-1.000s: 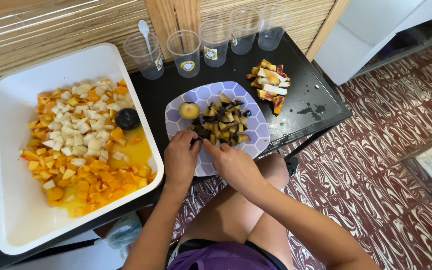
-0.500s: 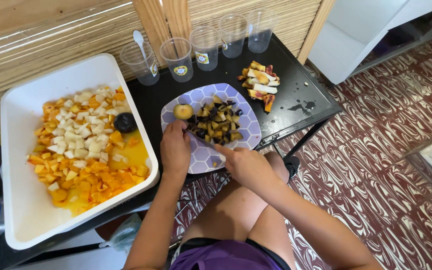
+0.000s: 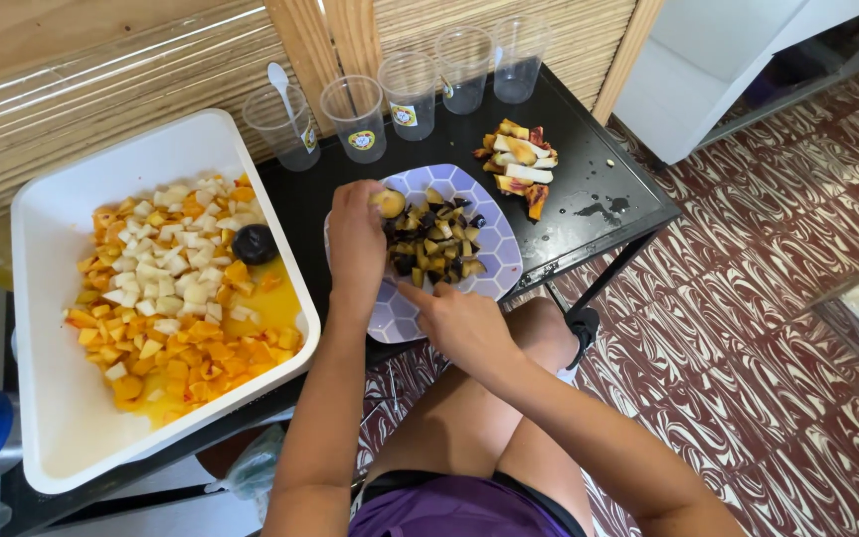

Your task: The person peels a dark-skinned fruit by hand and places the pieces on a patterned plate. Then, using a knife, the person cuts the fruit into smaller pieces on the plate. A tray of diced orange and white fruit is visible nearby.

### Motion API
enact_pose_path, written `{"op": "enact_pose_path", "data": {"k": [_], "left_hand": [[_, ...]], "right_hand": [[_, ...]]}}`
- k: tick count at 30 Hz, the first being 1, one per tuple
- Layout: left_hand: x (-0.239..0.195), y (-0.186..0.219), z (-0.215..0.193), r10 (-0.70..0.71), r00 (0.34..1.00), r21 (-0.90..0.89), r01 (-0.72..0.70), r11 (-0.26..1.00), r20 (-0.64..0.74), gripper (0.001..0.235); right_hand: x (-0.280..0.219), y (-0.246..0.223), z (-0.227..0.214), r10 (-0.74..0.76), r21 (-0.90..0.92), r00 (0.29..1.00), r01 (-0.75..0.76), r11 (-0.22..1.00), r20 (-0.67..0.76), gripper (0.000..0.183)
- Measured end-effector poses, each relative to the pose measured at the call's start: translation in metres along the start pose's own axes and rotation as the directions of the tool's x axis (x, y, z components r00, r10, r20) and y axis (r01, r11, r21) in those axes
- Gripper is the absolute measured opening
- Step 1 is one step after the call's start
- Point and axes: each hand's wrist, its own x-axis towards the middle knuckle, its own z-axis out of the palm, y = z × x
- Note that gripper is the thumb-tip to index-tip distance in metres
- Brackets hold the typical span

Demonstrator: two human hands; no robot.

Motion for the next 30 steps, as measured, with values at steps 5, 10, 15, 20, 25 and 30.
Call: {"op": "enact_pose_path", "data": {"k": [5,10,15,20,25,30], "left_hand": [[0.02,-0.041,0.042,-0.114,0.927,0.321,-0.008,0.947,0.357,0.049],[0.03,-0.014,0.033,-0.198,0.887,0.357,0.04,0.933,0.418,0.038],[0.008,0.033,-0.015,-0.085,0.991,0.195,0.063,0.979,0.106,0.052],[-0.056,0.035,-0.035,0.028,1.0,0.195,-0.027,0.98,-0.003,0.06],[-0.082,0.02,-0.038,-0.132,0.991,0.191,0.124,0.974,0.032,0.059],[-0.091,0.012,-0.041,-0.076,0.988,0.023,0.073,0.997,0.134,0.055]], "right_hand": [[0.004,0.007,0.005,0.078,-0.017,0.996,-0.077,0.997,0.039,0.043],[0.007,0.011,0.003,0.119,0.008,0.991,-0.12,0.993,0.068,0.045],[0.008,0.015,-0.003,0.097,0.035,0.993,-0.099,0.994,0.067,0.047],[-0.001,0.013,-0.013,0.1,0.04,0.993,-0.103,0.994,0.054,0.046],[-0.028,0.016,-0.031,0.166,0.007,0.98,-0.167,0.986,0.106,0.046],[-0.038,0.007,-0.023,0.189,0.096,0.979,-0.196,0.976,0.077,0.046]]}}
